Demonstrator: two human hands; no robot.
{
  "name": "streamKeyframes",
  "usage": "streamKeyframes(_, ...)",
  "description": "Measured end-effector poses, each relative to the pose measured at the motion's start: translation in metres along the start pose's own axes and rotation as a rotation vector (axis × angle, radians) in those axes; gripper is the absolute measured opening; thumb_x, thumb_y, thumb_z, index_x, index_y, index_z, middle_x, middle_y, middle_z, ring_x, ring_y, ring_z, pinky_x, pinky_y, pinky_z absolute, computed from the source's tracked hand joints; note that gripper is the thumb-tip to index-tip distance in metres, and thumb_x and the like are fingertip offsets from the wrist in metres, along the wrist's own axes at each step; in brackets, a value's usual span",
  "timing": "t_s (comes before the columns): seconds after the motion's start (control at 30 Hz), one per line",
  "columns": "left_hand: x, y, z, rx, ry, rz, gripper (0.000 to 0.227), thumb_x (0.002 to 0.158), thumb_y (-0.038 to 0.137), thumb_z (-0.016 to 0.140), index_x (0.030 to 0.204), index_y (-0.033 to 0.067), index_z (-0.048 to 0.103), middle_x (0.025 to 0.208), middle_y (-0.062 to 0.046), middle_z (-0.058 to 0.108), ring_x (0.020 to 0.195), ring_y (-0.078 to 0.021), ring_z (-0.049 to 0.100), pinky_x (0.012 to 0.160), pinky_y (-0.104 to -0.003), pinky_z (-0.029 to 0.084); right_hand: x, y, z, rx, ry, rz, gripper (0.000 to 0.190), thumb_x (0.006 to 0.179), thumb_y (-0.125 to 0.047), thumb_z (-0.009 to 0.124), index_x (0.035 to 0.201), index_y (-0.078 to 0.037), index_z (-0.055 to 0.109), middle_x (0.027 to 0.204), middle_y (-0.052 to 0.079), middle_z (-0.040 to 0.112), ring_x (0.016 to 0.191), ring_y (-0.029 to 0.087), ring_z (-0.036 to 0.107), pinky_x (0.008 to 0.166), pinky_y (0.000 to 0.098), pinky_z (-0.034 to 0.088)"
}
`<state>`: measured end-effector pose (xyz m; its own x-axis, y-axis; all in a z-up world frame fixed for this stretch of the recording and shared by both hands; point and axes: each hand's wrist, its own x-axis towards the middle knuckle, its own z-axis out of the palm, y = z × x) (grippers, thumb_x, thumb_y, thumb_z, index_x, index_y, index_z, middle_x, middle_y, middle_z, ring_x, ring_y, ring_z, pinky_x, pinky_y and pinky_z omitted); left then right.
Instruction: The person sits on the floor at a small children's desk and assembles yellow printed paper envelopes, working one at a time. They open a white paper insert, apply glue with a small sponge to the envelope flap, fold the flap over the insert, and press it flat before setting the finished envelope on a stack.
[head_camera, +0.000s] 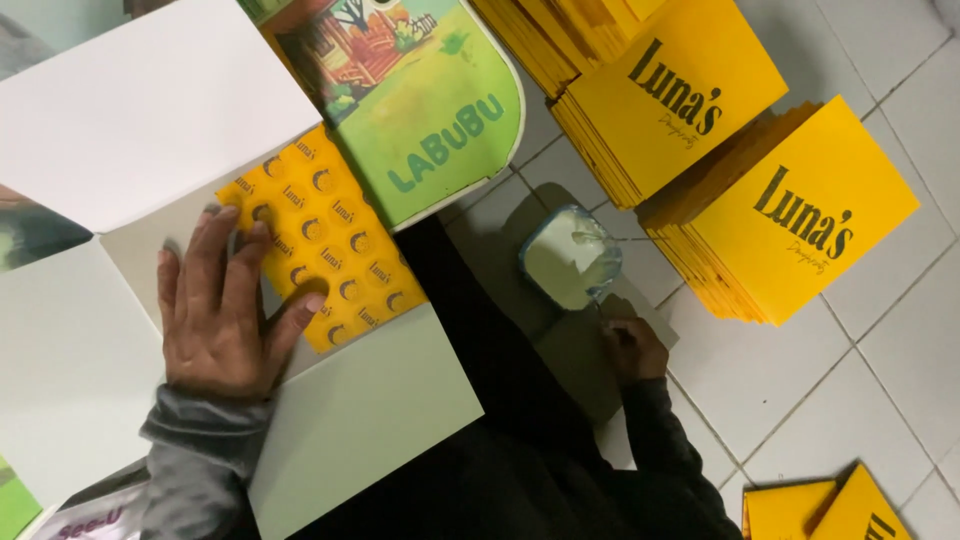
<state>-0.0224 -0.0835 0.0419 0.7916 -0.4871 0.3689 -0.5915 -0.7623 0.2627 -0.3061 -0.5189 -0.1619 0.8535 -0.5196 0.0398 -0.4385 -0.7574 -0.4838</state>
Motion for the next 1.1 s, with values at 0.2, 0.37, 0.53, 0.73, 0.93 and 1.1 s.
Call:
streamKeyframes(0.2, -0.003, -0.002, 0.004, 0.014, 0.025, -0.003, 0.074, 0.098, 0.052, 0.060, 0.140, -0.0083, 0.062, 0.150, -0.031, 0.056, 0.142, -0.0456, 0.051, 0.122, -0.063, 0.030, 0.015, -0.006, -0.023, 0.184, -0.153, 0.150, 0.020, 0.088, -0.016, 0.078, 0.108, -0.011, 0.078, 0.107, -0.001, 0.076, 0.088, 0.015, 0.068, 0.083, 0.0254, 0.052)
streamKeyframes(0.37, -0.002, 0.000, 0.002, -0.013, 0.025, -0.025, 0.071, 0.098, 0.050, 0.061, 0.140, -0.0073, 0.062, 0.149, -0.031, 0.056, 0.143, -0.0453, 0.051, 0.123, -0.062, 0.028, 0.074, 0.006, -0.034, 0.450, 0.025, 0.098, 0.041, 0.093, -0.005, 0.073, 0.133, -0.004, 0.065, 0.101, 0.009, 0.069, 0.090, 0.020, 0.066, 0.088, 0.0307, 0.054)
streamKeyframes(0.53, -0.002, 0.000, 0.003, -0.004, 0.048, -0.015, 0.070, 0.098, 0.049, 0.062, 0.141, -0.0064, 0.061, 0.150, -0.031, 0.055, 0.142, -0.0449, 0.051, 0.121, -0.064, 0.031, 0.128, -0.021, -0.027, 0.693, 0.008, 0.367, 0.023, 0.099, -0.020, 0.068, 0.117, -0.006, 0.061, 0.102, 0.010, 0.065, 0.079, 0.018, 0.059, 0.071, 0.0302, 0.052)
streamKeyframes(0.73, 0.000, -0.001, 0.001, -0.021, -0.014, -0.044, 0.073, 0.096, 0.053, 0.058, 0.138, -0.0063, 0.061, 0.150, -0.030, 0.054, 0.144, -0.0449, 0.048, 0.121, -0.066, 0.028, 0.049, -0.013, -0.026, 0.383, -0.112, 0.178, 0.025, 0.087, -0.011, 0.078, 0.110, -0.007, 0.067, 0.099, 0.003, 0.067, 0.080, 0.015, 0.059, 0.076, 0.0282, 0.051)
streamKeyframes(0.93, 0.000, 0.002, 0.001, 0.009, 0.003, -0.020, 0.071, 0.099, 0.052, 0.058, 0.139, -0.0076, 0.062, 0.149, -0.031, 0.056, 0.143, -0.0464, 0.050, 0.121, -0.064, 0.030, 0.006, 0.002, 0.010, 0.141, -0.041, 0.125, 0.016, 0.090, -0.011, 0.073, 0.107, -0.012, 0.073, 0.099, 0.000, 0.072, 0.084, 0.017, 0.065, 0.079, 0.0286, 0.051)
streamKeyframes(1.1, -0.004, -0.001, 0.003, -0.009, 0.026, -0.017, 0.069, 0.098, 0.048, 0.063, 0.139, -0.0073, 0.062, 0.150, -0.030, 0.056, 0.144, -0.0441, 0.049, 0.123, -0.061, 0.028, 0.012, -0.007, -0.008, 0.490, -0.082, 0.043, 0.016, 0.104, -0.013, 0.056, 0.098, -0.005, 0.069, 0.098, 0.002, 0.071, 0.093, 0.016, 0.066, 0.091, 0.0290, 0.052)
